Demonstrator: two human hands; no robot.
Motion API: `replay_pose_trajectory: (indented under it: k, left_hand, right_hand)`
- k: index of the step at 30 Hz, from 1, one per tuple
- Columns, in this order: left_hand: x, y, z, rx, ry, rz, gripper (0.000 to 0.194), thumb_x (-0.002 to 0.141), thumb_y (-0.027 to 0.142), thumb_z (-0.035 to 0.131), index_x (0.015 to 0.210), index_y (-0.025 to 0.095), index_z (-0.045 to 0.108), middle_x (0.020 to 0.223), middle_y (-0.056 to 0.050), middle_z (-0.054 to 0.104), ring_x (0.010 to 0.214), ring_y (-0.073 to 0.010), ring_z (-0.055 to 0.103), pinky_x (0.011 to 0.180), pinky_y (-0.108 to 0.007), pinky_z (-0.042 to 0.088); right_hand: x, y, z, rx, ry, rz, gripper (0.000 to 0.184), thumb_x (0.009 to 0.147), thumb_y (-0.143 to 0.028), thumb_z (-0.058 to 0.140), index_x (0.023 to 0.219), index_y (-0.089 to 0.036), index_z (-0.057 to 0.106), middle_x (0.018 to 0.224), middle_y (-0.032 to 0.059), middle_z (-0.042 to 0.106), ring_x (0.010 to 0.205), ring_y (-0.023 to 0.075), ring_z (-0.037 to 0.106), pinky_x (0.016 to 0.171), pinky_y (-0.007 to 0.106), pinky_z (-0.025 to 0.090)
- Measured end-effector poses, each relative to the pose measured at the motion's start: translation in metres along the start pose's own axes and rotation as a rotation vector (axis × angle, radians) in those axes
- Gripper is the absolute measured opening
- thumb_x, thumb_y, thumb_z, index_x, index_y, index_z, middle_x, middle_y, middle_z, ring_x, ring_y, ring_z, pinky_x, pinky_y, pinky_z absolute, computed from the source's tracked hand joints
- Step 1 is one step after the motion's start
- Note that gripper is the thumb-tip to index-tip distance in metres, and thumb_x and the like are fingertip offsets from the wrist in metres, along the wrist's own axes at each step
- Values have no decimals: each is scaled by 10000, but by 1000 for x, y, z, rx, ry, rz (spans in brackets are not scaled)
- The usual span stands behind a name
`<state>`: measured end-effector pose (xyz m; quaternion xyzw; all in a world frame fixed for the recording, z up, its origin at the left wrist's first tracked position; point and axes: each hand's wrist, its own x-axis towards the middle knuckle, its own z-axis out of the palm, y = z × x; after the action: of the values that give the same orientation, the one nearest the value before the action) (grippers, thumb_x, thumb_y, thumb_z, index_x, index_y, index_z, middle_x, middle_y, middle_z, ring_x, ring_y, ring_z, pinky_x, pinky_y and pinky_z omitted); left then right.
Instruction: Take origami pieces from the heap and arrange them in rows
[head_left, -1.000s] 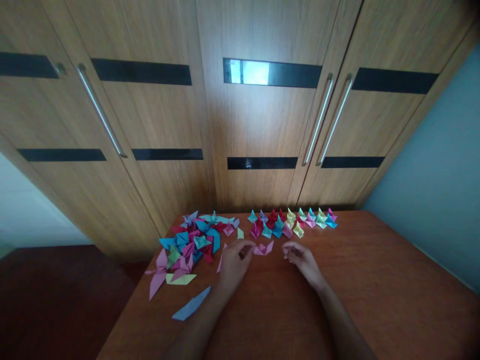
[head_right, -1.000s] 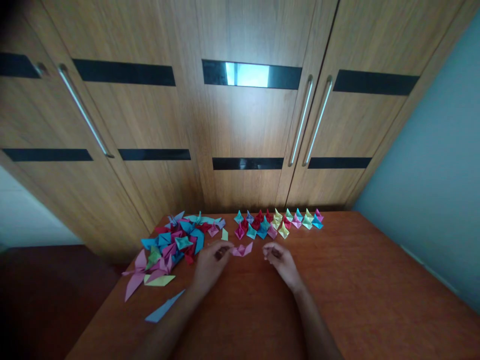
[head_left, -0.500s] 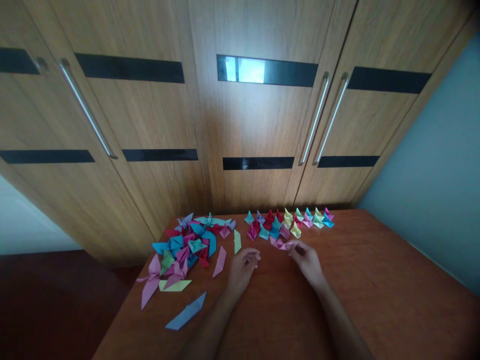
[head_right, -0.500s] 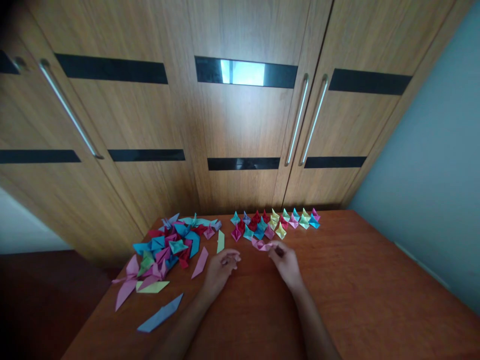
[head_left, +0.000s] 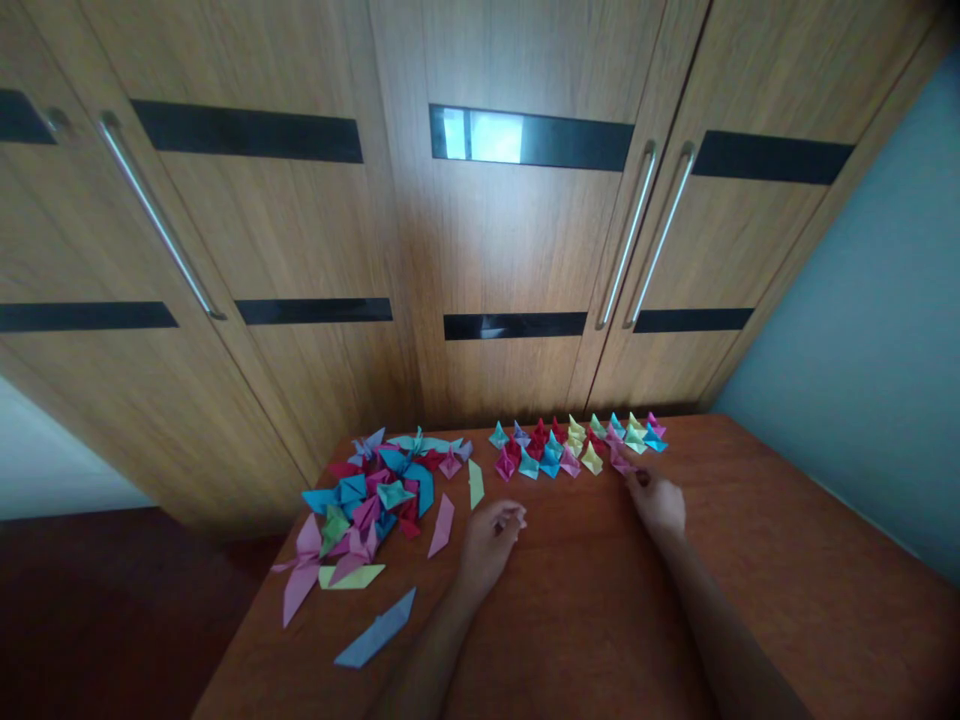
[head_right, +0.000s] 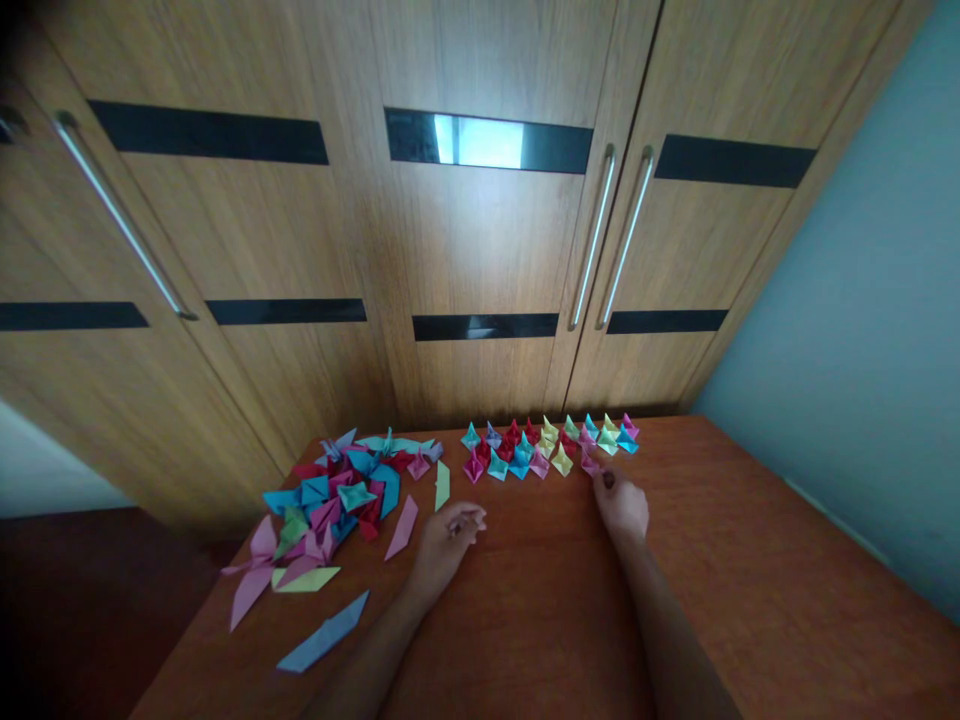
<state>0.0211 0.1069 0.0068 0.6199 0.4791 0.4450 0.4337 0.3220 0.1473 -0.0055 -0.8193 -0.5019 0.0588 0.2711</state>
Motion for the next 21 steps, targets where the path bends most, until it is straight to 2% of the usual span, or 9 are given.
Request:
replay_pose_trajectory:
  k: [3, 8, 21]
  left_hand:
    - [-1, 1, -1, 15, -1, 14, 264, 831, 386, 498, 846, 172, 651, 734, -36, 682, 625, -147, 601, 594, -246, 455]
    - [-1, 2, -1, 36, -5, 21, 248, 833, 373, 499, 831, 174, 648, 753, -36, 687, 670, -156, 620, 619, -246, 460]
    - [-1, 0, -1, 71, -7, 27, 247, 839, 366, 494, 840, 175, 650, 759, -36, 688, 673, -154, 621, 625, -243, 457]
  right_hand:
    - [-3, -9, 0, -154, -53, 44, 388, 845, -458, 414, 1035, -215, 651, 875, 142, 691, 741, 271, 655, 598, 314, 438]
    - [-3, -20, -2, -237, -131, 68, 437, 856, -483, 380, 1104, -217, 622, 897, 162, 679, 776, 292, 653, 638, 367, 462]
    - [-6, -27, 0, -275, -109, 40, 451, 882, -448, 348, 1240, -227, 509, 907, 157, 672, 834, 305, 650, 700, 418, 469]
